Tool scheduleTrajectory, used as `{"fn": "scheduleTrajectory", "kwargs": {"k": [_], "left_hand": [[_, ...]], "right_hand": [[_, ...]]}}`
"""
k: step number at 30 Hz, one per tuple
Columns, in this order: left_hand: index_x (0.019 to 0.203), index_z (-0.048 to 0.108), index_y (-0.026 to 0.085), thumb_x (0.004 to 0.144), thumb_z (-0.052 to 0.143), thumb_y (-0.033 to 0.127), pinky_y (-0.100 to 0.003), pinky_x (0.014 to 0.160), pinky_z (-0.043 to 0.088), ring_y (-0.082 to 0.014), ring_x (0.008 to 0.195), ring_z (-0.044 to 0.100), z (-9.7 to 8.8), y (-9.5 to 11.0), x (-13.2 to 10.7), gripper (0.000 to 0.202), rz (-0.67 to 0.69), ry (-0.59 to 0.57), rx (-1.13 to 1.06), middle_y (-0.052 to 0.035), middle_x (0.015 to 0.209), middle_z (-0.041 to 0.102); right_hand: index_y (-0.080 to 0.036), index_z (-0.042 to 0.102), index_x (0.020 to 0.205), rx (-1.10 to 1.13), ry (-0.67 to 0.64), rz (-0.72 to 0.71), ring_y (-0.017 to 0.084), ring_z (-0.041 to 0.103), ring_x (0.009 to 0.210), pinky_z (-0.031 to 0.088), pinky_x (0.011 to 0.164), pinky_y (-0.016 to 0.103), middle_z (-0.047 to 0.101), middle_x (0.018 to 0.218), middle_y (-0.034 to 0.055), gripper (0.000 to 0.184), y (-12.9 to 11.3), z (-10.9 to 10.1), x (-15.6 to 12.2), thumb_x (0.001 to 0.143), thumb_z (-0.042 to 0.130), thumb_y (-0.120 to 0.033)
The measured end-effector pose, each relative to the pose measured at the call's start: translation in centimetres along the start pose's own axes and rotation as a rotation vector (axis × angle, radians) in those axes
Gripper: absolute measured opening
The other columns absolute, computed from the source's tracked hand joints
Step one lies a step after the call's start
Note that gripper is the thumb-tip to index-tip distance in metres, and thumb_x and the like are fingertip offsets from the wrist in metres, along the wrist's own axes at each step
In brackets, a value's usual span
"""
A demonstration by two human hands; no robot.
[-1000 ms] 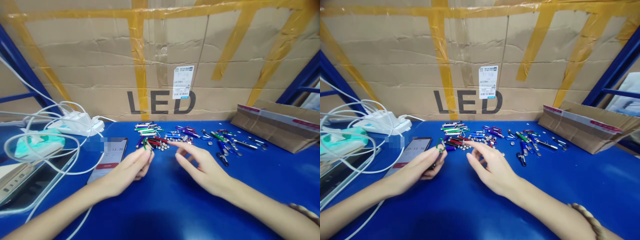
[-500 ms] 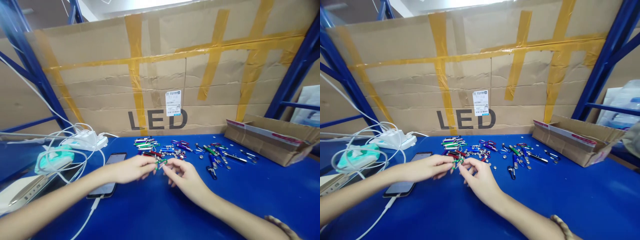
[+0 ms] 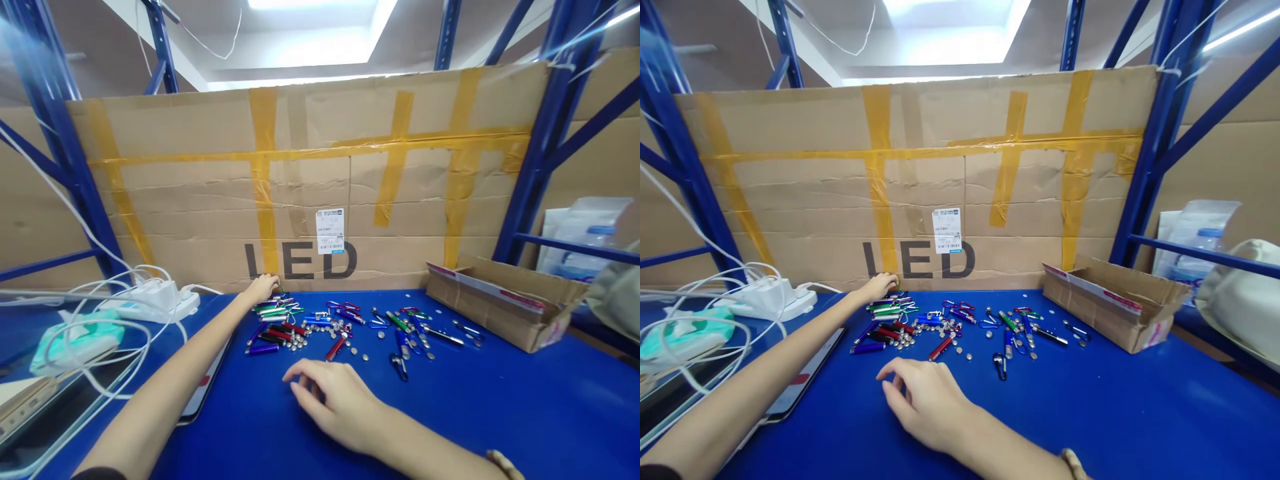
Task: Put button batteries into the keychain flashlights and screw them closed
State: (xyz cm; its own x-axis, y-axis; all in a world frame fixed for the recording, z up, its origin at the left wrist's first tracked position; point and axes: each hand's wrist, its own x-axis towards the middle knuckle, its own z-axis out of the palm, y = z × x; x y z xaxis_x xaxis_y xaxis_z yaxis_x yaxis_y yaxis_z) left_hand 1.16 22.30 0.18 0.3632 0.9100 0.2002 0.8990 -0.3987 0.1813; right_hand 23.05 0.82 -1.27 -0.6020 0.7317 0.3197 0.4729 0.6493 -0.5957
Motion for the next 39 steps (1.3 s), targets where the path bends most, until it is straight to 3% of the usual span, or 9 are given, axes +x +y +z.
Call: {"fn": "scheduleTrajectory", "kwargs": {"k": [7,11,15,19,25,27,30,33,39], "left_hand": [[0.113,0.053,0.015,0.088,0.052,0.027,-0.04,0.079,0.05,-0.0208,0.094,0.059,1.4,-1.1,0.7,0.028,0.109,-0.089,0.034,-0.0087,0.113,0.056],[0.112,0.054,0.014,0.088,0.052,0.027,-0.04,0.078,0.051,-0.0205,0.093,0.059,0.6,-0.8,0.0,0.027,0.14,-0.115,0.038,-0.0083,0.111,0.057],[0.109,0.055,0.014,0.089,0.052,0.028,-0.039,0.077,0.051,-0.0197,0.09,0.06,-1.0,0.7,-1.7,0.025,0.135,-0.055,0.075,-0.0077,0.108,0.059],[0.101,0.058,0.015,0.091,0.042,0.026,-0.038,0.083,0.045,-0.0228,0.096,0.058,-2.5,4.1,-5.1,0.021,0.207,0.043,0.129,-0.009,0.103,0.062],[0.092,0.06,0.016,0.09,0.037,0.018,-0.035,0.076,0.039,-0.0215,0.084,0.056,-2.6,9.6,-13.6,0.023,0.568,0.052,0.3,-0.0078,0.09,0.062],[0.082,0.059,0.015,0.089,0.037,0.015,-0.033,0.069,0.039,-0.0202,0.073,0.055,-2.3,10.4,-15.9,0.023,0.745,0.087,0.427,-0.0065,0.078,0.061],[0.076,0.057,0.016,0.089,0.037,0.014,-0.032,0.066,0.039,-0.0184,0.067,0.053,-2.1,10.5,-17.7,0.023,0.842,0.116,0.446,-0.0044,0.073,0.06],[0.079,0.058,0.017,0.09,0.036,0.018,-0.031,0.067,0.04,-0.0184,0.068,0.055,-2.7,9.2,-17.7,0.025,0.762,0.12,0.327,-0.0045,0.076,0.061],[0.086,0.06,0.019,0.09,0.039,0.022,-0.023,0.071,0.043,-0.0146,0.08,0.058,-4.0,5.7,-17.1,0.022,0.429,0.066,-0.184,-0.0024,0.087,0.063]], "right_hand": [[-0.023,0.061,0.099,-0.056,-0.061,-0.023,0.01,0.058,0.063,0.039,0.059,0.018,0.067,0.076,-0.0026,0.023,0.8,-0.3,0.1,0.086,0.042,-0.023],[-0.023,0.062,0.098,-0.143,-0.058,-0.04,0.011,0.061,0.068,0.041,0.061,0.019,0.068,0.081,-0.0017,0.023,1.4,-0.9,0.4,0.086,0.043,-0.021],[-0.019,0.065,0.092,-0.424,0.063,-0.041,0.017,0.062,0.081,0.043,0.066,0.024,0.067,0.09,0.0035,0.021,2.6,-3.2,0.9,0.085,0.045,-0.021],[-0.021,0.065,0.094,-0.585,0.28,0.177,0.018,0.062,0.085,0.045,0.064,0.025,0.066,0.096,0.0034,0.02,4.9,-5.9,1.5,0.083,0.048,-0.02],[-0.017,0.06,0.113,-0.66,0.173,0.227,0.023,0.055,0.105,0.044,0.085,0.035,0.061,0.113,0.0082,0.031,8.6,-6.0,1.7,0.088,0.041,-0.017],[-0.019,0.057,0.119,-0.673,0.129,0.229,0.024,0.053,0.108,0.043,0.086,0.038,0.059,0.118,0.0089,0.035,9.3,-5.5,1.7,0.087,0.043,-0.015],[-0.02,0.058,0.117,-0.695,0.122,0.263,0.024,0.054,0.106,0.043,0.084,0.036,0.06,0.116,0.0092,0.036,9.7,-5.0,1.9,0.086,0.043,-0.013],[-0.019,0.064,0.109,-0.706,0.167,0.314,0.023,0.058,0.099,0.045,0.081,0.032,0.064,0.107,0.0091,0.031,9.6,-4.9,2.2,0.084,0.047,-0.013],[-0.015,0.068,0.095,-0.661,0.277,0.372,0.023,0.063,0.082,0.048,0.071,0.031,0.068,0.088,0.0096,0.022,9.5,-5.0,2.5,0.076,0.056,-0.015]]}}
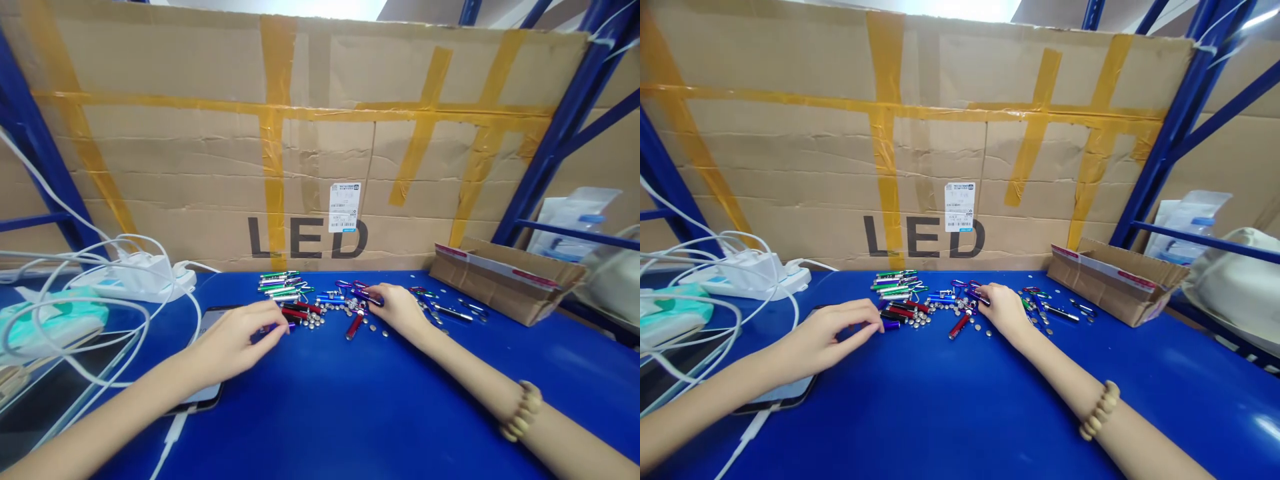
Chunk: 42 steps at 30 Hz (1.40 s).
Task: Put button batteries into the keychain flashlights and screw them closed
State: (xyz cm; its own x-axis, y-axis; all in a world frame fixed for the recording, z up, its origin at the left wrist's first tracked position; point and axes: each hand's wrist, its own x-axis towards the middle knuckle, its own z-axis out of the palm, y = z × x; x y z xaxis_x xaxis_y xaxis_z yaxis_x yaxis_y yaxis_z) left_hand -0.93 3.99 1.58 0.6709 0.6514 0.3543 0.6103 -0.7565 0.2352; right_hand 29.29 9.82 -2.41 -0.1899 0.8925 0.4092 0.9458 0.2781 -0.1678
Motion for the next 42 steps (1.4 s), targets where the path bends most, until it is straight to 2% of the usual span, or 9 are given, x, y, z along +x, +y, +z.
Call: {"fn": "scheduleTrajectory", "kwargs": {"k": [4,7,10,14,17,23,32,38,42], "left_hand": [[0.093,0.063,0.024,0.087,0.046,0.029,-0.023,0.064,0.043,-0.0142,0.073,0.058,0.4,0.4,-0.9,0.019,-0.141,0.031,-0.091,-0.0006,0.088,0.065],[0.112,0.056,0.029,0.085,0.051,0.034,-0.022,0.059,0.043,-0.0127,0.067,0.057,1.0,1.3,-1.2,0.029,-0.225,0.013,-0.188,0.0009,0.087,0.065],[0.127,0.045,0.028,0.081,0.055,0.035,-0.02,0.052,0.041,-0.0106,0.058,0.054,1.5,1.9,-1.1,0.047,-0.298,-0.003,-0.335,0.0013,0.086,0.067],[0.109,0.064,0.022,0.077,0.057,0.03,-0.021,0.05,0.043,-0.0115,0.054,0.055,1.4,2.5,-0.8,0.034,-0.323,-0.013,-0.506,-0.0006,0.076,0.07],[0.085,0.074,0.022,0.078,0.055,0.027,-0.022,0.052,0.045,-0.013,0.054,0.058,1.2,3.1,-0.8,0.021,-0.312,-0.005,-0.605,-0.0017,0.068,0.07],[0.1,0.071,0.023,0.074,0.062,0.026,-0.025,0.056,0.051,-0.0159,0.06,0.063,2.3,3.3,-1.0,0.028,-0.294,-0.144,-0.775,-0.0041,0.077,0.072],[0.094,0.073,0.019,0.073,0.064,0.029,-0.021,0.047,0.043,-0.0124,0.049,0.054,2.5,2.1,-0.6,0.026,-0.455,0.002,-0.461,-0.0012,0.06,0.069],[0.094,0.072,0.021,0.076,0.062,0.025,-0.02,0.049,0.047,-0.0134,0.056,0.059,2.7,1.9,-0.5,0.021,-0.354,-0.001,-0.388,-0.0012,0.074,0.072],[0.095,0.07,0.023,0.082,0.058,0.024,-0.02,0.058,0.051,-0.0143,0.067,0.064,2.9,1.7,-1.0,0.018,-0.167,0.154,-0.29,-0.0016,0.083,0.073]], "right_hand": [[-0.016,0.067,0.093,0.131,0.081,-0.008,0.018,0.064,0.077,0.051,0.072,0.029,0.068,0.092,0.007,0.02,-0.8,-0.5,-0.2,0.077,0.057,-0.019],[-0.015,0.065,0.096,0.626,0.094,0.061,0.018,0.065,0.079,0.053,0.073,0.032,0.068,0.097,0.0082,0.027,-3.0,-0.9,-1.1,0.075,0.061,-0.031],[-0.017,0.064,0.099,1.125,-0.12,0.165,0.017,0.067,0.074,0.056,0.069,0.032,0.069,0.095,0.0067,0.038,-6.3,-1.4,-2.7,0.067,0.069,-0.036],[-0.017,0.064,0.095,1.424,-0.414,0.204,0.013,0.066,0.07,0.055,0.06,0.023,0.07,0.085,0.0042,0.035,-9.9,-2.0,-4.8,0.064,0.073,-0.032],[-0.016,0.066,0.088,1.462,-0.528,0.227,0.012,0.065,0.062,0.052,0.052,0.02,0.068,0.072,0.0022,0.032,-10.8,-2.2,-5.5,0.062,0.075,-0.032],[-0.014,0.065,0.08,1.413,-0.575,0.29,0.009,0.061,0.055,0.05,0.05,0.018,0.063,0.059,-0.0011,0.028,-10.0,-1.7,-5.3,0.062,0.075,-0.033],[-0.014,0.07,0.083,1.358,-0.474,0.335,0.007,0.057,0.047,0.053,0.05,0.02,0.062,0.055,-0.0031,0.029,-9.6,-1.2,-5.0,0.056,0.077,-0.023],[-0.016,0.073,0.082,1.356,-0.373,0.333,0.008,0.059,0.05,0.053,0.049,0.019,0.067,0.06,-0.0007,0.027,-9.5,-1.2,-5.1,0.056,0.078,-0.024],[-0.015,0.072,0.087,1.454,-0.457,0.352,0.01,0.063,0.059,0.052,0.049,0.018,0.069,0.068,0.0027,0.03,-9.6,-1.4,-5.2,0.063,0.074,-0.034]]}}
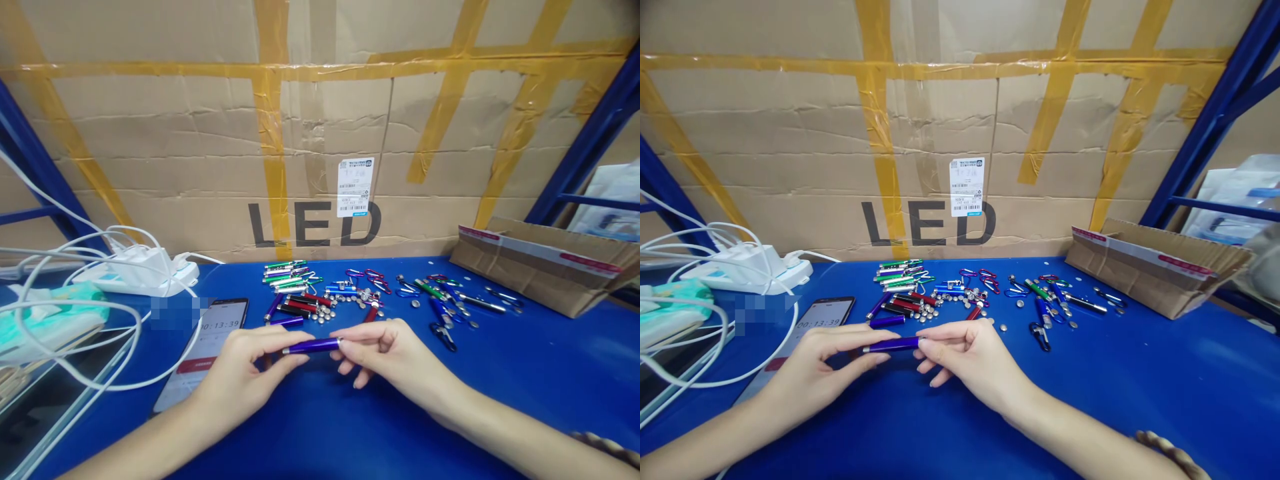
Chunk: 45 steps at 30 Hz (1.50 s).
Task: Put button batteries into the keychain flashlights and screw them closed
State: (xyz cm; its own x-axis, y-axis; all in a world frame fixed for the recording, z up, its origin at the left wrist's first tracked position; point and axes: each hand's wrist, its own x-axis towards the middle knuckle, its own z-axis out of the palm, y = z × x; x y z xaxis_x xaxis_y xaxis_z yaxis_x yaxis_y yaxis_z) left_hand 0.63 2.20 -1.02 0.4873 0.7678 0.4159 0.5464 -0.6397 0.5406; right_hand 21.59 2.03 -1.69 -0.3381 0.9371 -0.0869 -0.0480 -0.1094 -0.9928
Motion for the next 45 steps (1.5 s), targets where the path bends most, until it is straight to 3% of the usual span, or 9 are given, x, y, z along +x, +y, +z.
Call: {"fn": "scheduleTrajectory", "kwargs": {"k": [2,5,10,14,21,28,32,40,45], "left_hand": [[0.099,0.068,0.022,0.084,0.055,0.02,-0.02,0.064,0.051,-0.0131,0.069,0.065,0.0,-0.3,-0.3,0.019,0.179,0.111,0.076,-0.002,0.083,0.072],[0.103,0.064,0.017,0.085,0.054,0.015,-0.018,0.06,0.05,-0.0114,0.062,0.063,0.1,-0.3,-0.6,0.02,0.394,0.218,0.198,-0.0027,0.075,0.069],[0.103,0.061,0.01,0.085,0.053,0.009,-0.019,0.05,0.046,-0.0117,0.054,0.059,0.5,0.5,-1.1,0.02,0.45,0.216,0.261,-0.0047,0.068,0.066],[0.105,0.062,0.011,0.085,0.053,0.009,-0.02,0.05,0.047,-0.0126,0.055,0.06,0.8,0.7,-1.3,0.022,0.387,0.195,0.203,-0.0053,0.071,0.067],[0.094,0.072,0.02,0.074,0.068,0.021,-0.017,0.045,0.046,-0.0095,0.047,0.056,0.6,1.1,-0.6,0.02,0.012,0.118,-0.077,0.001,0.061,0.067],[0.086,0.075,0.018,0.068,0.072,0.024,-0.016,0.045,0.045,-0.0088,0.047,0.052,0.1,1.9,-0.3,0.02,-0.122,0.151,-0.182,0.0001,0.06,0.066],[0.091,0.073,0.018,0.072,0.064,0.026,-0.015,0.044,0.042,-0.0087,0.048,0.051,-0.3,1.9,-0.1,0.022,-0.185,0.071,-0.128,-0.0007,0.065,0.067],[0.1,0.068,0.023,0.081,0.054,0.038,-0.018,0.048,0.04,-0.0114,0.049,0.053,0.5,0.3,-0.4,0.028,-0.126,-0.221,0.15,0.002,0.061,0.065],[0.099,0.066,0.029,0.087,0.046,0.041,-0.026,0.073,0.046,-0.0194,0.08,0.064,0.2,0.5,-0.4,0.026,-0.09,-0.34,0.293,-0.0008,0.09,0.07]], "right_hand": [[-0.014,0.072,0.085,0.029,-0.009,0.018,0.01,0.063,0.059,0.053,0.051,0.019,0.07,0.072,0.004,0.031,-0.2,0.2,-0.1,0.063,0.074,-0.036],[-0.012,0.072,0.078,0.074,0.055,0.001,0.01,0.062,0.055,0.053,0.053,0.02,0.069,0.064,0.0033,0.034,-0.4,0.6,-0.3,0.055,0.078,-0.037],[-0.012,0.07,0.067,0.081,0.131,-0.034,0.008,0.058,0.047,0.05,0.052,0.02,0.065,0.053,0.0008,0.033,-0.8,1.3,-0.8,0.049,0.08,-0.039],[-0.012,0.068,0.064,0.062,0.146,-0.025,0.007,0.056,0.046,0.049,0.051,0.019,0.063,0.05,-0.0004,0.035,-0.9,1.6,-0.8,0.048,0.08,-0.041],[-0.013,0.068,0.073,0.09,0.084,0.035,0.007,0.059,0.053,0.05,0.058,0.019,0.065,0.061,-0.001,0.033,-0.1,0.4,0.3,0.056,0.077,-0.04],[-0.013,0.066,0.073,0.068,-0.016,0.108,0.005,0.059,0.056,0.049,0.058,0.017,0.062,0.069,-0.0014,0.029,0.0,-0.1,0.5,0.062,0.076,-0.038],[-0.012,0.063,0.07,0.021,-0.033,0.092,0.005,0.056,0.053,0.05,0.055,0.017,0.06,0.067,-0.0017,0.031,-0.3,-0.1,0.3,0.064,0.073,-0.042],[-0.011,0.061,0.069,-0.058,-0.11,0.104,0.004,0.053,0.045,0.048,0.047,0.016,0.058,0.057,-0.0034,0.041,-0.1,0.0,0.6,0.058,0.073,-0.049],[-0.012,0.06,0.072,-0.135,-0.174,0.039,0.006,0.053,0.042,0.046,0.043,0.017,0.057,0.052,-0.0037,0.04,0.6,0.2,0.4,0.056,0.075,-0.045]]}}
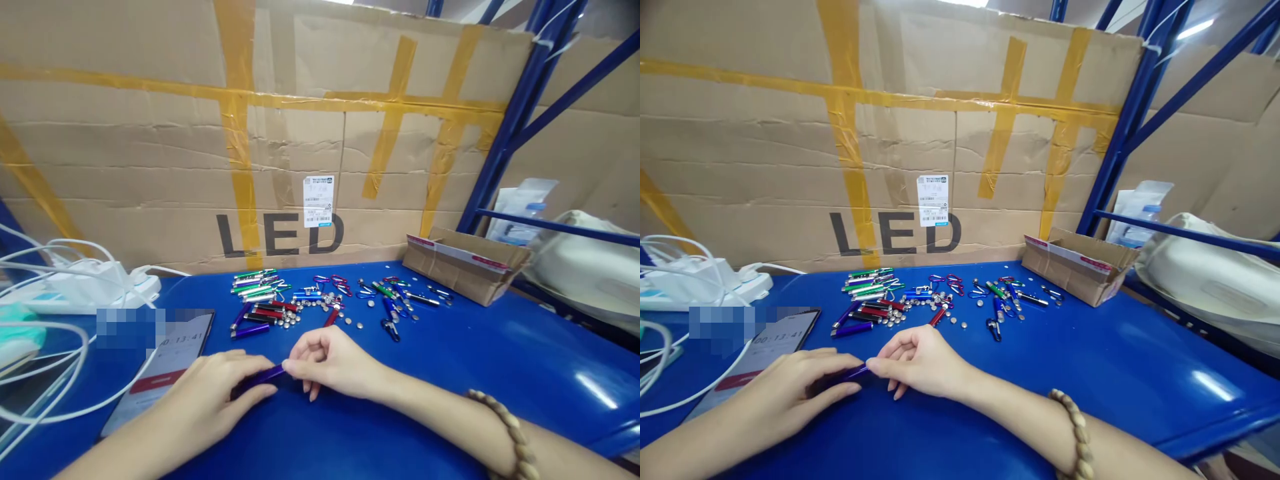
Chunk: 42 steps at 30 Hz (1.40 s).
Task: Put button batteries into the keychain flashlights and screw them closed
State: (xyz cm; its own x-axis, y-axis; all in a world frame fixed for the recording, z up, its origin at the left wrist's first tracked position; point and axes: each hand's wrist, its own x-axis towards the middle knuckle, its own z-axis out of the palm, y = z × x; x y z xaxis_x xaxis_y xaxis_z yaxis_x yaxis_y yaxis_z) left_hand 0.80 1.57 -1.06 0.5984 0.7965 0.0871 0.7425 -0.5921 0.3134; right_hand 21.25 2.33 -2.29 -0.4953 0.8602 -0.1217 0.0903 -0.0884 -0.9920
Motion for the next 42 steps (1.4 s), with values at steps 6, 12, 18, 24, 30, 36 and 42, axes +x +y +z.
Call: {"fn": "scheduleTrajectory", "kwargs": {"k": [6,12,18,24,30,36,42], "left_hand": [[0.093,0.063,0.028,0.088,0.041,0.025,-0.024,0.073,0.046,-0.0179,0.085,0.064,-1.1,1.6,-0.2,0.022,0.018,-0.087,-0.015,0.0013,0.092,0.068],[0.095,0.06,0.024,0.085,0.038,0.02,-0.028,0.074,0.048,-0.0215,0.086,0.066,0.3,5.0,-1.3,0.024,-0.123,0.019,-0.102,-0.0048,0.097,0.069],[0.091,0.056,0.019,0.074,0.044,0.012,-0.03,0.066,0.048,-0.0254,0.083,0.066,0.4,8.4,0.0,0.021,-0.309,-0.057,-0.085,-0.0069,0.088,0.069],[0.096,0.053,0.017,0.08,0.045,0.022,-0.032,0.062,0.048,-0.0261,0.076,0.066,0.9,8.5,2.0,0.018,-0.305,-0.043,-0.083,-0.0065,0.079,0.066],[0.118,0.046,0.011,0.086,0.04,0.02,-0.044,0.079,0.048,-0.0316,0.103,0.054,-0.6,2.5,3.8,0.033,-0.3,0.119,0.239,-0.0176,0.112,0.051],[0.107,0.051,0.011,0.09,0.034,0.018,-0.041,0.076,0.049,-0.0286,0.095,0.057,-1.0,-1.3,3.9,0.025,-0.295,0.068,0.258,-0.0152,0.103,0.055],[0.125,0.041,0.016,0.09,0.031,0.012,-0.038,0.086,0.047,-0.0223,0.101,0.057,-0.7,-1.0,2.8,0.036,-0.042,0.142,0.029,-0.0122,0.113,0.057]], "right_hand": [[-0.014,0.056,0.068,-0.13,-0.031,-0.077,0.007,0.052,0.046,0.041,0.044,0.017,0.056,0.053,-0.0042,0.037,-0.1,0.2,-0.7,0.057,0.076,-0.044],[-0.016,0.05,0.067,-0.24,0.015,-0.188,0.006,0.045,0.05,0.037,0.049,0.017,0.05,0.056,-0.0052,0.027,-1.4,1.3,-2.4,0.07,0.068,-0.037],[-0.017,0.046,0.07,-0.09,0.019,-0.129,0.007,0.049,0.047,0.04,0.046,0.018,0.051,0.06,-0.0034,0.03,-1.6,1.3,-2.8,0.076,0.058,-0.044],[-0.017,0.049,0.068,-0.271,0.045,-0.143,0.009,0.052,0.048,0.043,0.048,0.021,0.054,0.058,-0.0015,0.029,-2.4,-1.8,-2.1,0.076,0.056,-0.044],[-0.018,0.054,0.068,-1.007,0.564,-0.328,0.015,0.056,0.06,0.041,0.057,0.025,0.061,0.068,0.0026,0.02,-4.4,-9.4,-1.4,0.078,0.06,-0.034],[-0.018,0.06,0.061,-1.468,0.562,0.003,0.019,0.062,0.068,0.035,0.051,0.024,0.066,0.073,0.0035,0.012,-3.8,-13.2,-1.2,0.069,0.067,-0.014],[-0.021,0.064,0.1,-1.485,0.582,-0.098,0.022,0.061,0.093,0.046,0.065,0.028,0.064,0.101,0.0082,0.02,-3.3,-9.6,-0.7,0.087,0.048,-0.023]]}}
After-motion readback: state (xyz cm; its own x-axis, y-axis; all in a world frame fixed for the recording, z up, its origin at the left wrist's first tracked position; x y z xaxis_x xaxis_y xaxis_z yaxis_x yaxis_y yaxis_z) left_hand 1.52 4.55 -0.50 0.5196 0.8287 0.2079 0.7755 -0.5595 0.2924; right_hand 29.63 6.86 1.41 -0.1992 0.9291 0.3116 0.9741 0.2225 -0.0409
